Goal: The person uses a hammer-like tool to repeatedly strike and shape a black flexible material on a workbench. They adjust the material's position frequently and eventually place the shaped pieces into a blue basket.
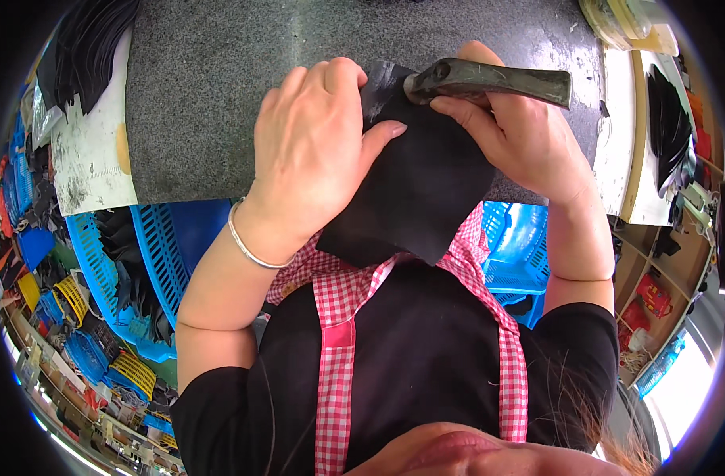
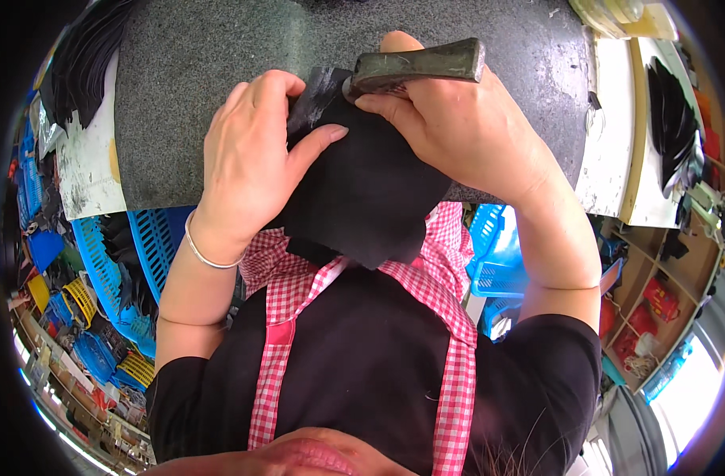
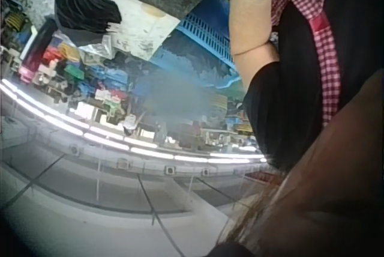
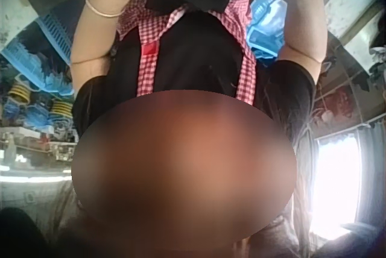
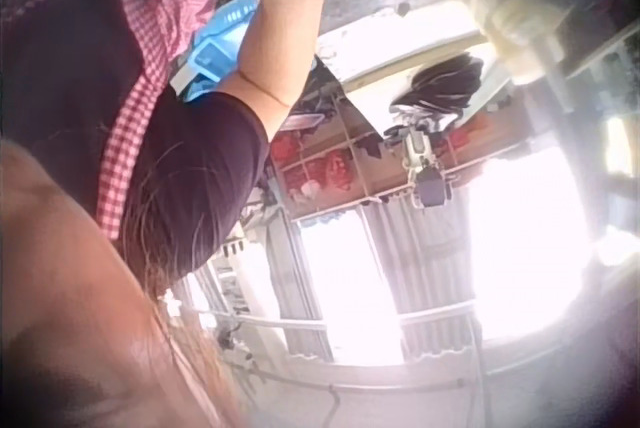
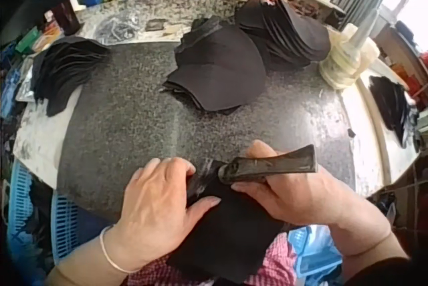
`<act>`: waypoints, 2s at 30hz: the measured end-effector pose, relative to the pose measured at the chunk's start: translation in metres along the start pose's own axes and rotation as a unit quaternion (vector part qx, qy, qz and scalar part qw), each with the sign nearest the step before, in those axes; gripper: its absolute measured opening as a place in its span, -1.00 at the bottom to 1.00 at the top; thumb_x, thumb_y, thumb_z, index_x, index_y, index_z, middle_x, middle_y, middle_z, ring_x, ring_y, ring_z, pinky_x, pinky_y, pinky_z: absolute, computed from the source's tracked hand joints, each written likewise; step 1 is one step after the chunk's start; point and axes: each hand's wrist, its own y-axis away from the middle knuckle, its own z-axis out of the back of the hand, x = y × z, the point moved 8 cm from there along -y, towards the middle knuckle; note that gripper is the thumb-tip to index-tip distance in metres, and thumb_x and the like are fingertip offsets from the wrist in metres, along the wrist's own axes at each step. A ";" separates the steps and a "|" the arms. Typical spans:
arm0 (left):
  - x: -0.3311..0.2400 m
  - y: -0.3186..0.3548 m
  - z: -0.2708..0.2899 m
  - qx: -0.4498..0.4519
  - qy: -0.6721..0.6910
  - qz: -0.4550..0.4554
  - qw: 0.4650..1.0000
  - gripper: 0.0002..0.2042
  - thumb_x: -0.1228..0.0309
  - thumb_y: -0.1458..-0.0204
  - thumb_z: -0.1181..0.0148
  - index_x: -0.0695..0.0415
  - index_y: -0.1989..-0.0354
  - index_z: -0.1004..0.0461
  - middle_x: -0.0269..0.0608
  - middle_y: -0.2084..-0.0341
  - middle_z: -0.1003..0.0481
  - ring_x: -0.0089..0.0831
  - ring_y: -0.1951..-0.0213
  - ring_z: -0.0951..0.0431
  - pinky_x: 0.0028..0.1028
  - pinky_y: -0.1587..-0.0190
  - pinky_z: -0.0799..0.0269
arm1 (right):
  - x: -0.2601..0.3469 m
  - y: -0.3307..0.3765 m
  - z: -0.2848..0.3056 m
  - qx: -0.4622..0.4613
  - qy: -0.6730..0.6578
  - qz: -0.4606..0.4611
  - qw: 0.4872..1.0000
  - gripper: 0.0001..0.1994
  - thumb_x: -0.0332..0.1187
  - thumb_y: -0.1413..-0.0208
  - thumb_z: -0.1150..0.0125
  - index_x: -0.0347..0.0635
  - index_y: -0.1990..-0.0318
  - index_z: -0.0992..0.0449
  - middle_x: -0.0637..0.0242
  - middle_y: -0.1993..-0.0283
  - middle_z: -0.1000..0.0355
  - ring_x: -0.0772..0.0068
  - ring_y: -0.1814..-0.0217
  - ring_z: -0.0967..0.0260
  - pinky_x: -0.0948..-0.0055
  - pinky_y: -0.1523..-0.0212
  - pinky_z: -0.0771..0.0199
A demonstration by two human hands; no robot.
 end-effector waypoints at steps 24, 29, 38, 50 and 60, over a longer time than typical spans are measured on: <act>-0.004 -0.003 -0.003 -0.085 0.005 -0.088 0.993 -0.77 0.62 -0.02 -0.38 0.24 0.11 -0.68 -0.22 0.37 -0.53 -0.26 0.29 -0.56 -0.32 0.26 -0.54 | 0.013 -0.039 0.009 -0.006 0.074 -0.024 0.997 -0.73 -0.31 -0.24 -0.39 -0.27 0.07 -0.47 -0.01 0.32 -0.53 -0.21 0.24 -0.56 0.03 0.29 -0.54; 0.016 -0.008 0.002 -0.046 0.096 -0.067 0.992 -0.77 0.61 0.02 -0.40 0.18 0.15 -0.70 -0.26 0.37 -0.56 -0.28 0.30 -0.59 -0.32 0.26 -0.55 | 0.009 -0.040 -0.003 0.040 0.151 -0.031 0.987 -0.70 -0.29 -0.25 -0.38 -0.28 0.05 -0.45 -0.05 0.34 -0.50 -0.23 0.26 -0.54 0.03 0.30 -0.53; 0.031 -0.002 0.015 0.002 0.134 -0.080 0.988 -0.86 0.57 0.02 -0.42 0.17 0.26 -0.68 -0.22 0.34 -0.62 -0.20 0.27 -0.65 -0.33 0.21 -0.58 | 0.030 -0.037 -0.010 0.025 0.136 0.075 0.988 -0.73 -0.31 -0.23 -0.40 -0.29 0.10 -0.49 0.02 0.39 -0.48 -0.13 0.36 -0.52 0.11 0.39 -0.50; 0.043 0.020 0.035 0.005 0.104 -0.094 0.990 -0.87 0.59 0.02 -0.43 0.20 0.28 -0.67 -0.17 0.33 -0.62 -0.18 0.27 -0.65 -0.33 0.18 -0.58 | 0.050 -0.035 -0.040 0.026 0.121 0.117 0.985 -0.73 -0.21 -0.25 -0.34 -0.23 0.11 -0.52 0.06 0.45 -0.53 -0.05 0.38 -0.58 0.10 0.40 -0.58; 0.050 0.045 0.040 -0.038 0.110 -0.069 0.991 -0.82 0.63 0.06 -0.45 0.20 0.25 -0.68 -0.16 0.28 -0.61 -0.20 0.24 -0.63 -0.33 0.17 -0.56 | 0.057 -0.056 -0.050 0.078 0.075 0.125 0.986 -0.83 -0.27 -0.26 -0.29 -0.15 0.26 -0.71 0.05 0.44 -0.57 -0.06 0.34 -0.62 0.09 0.39 -0.62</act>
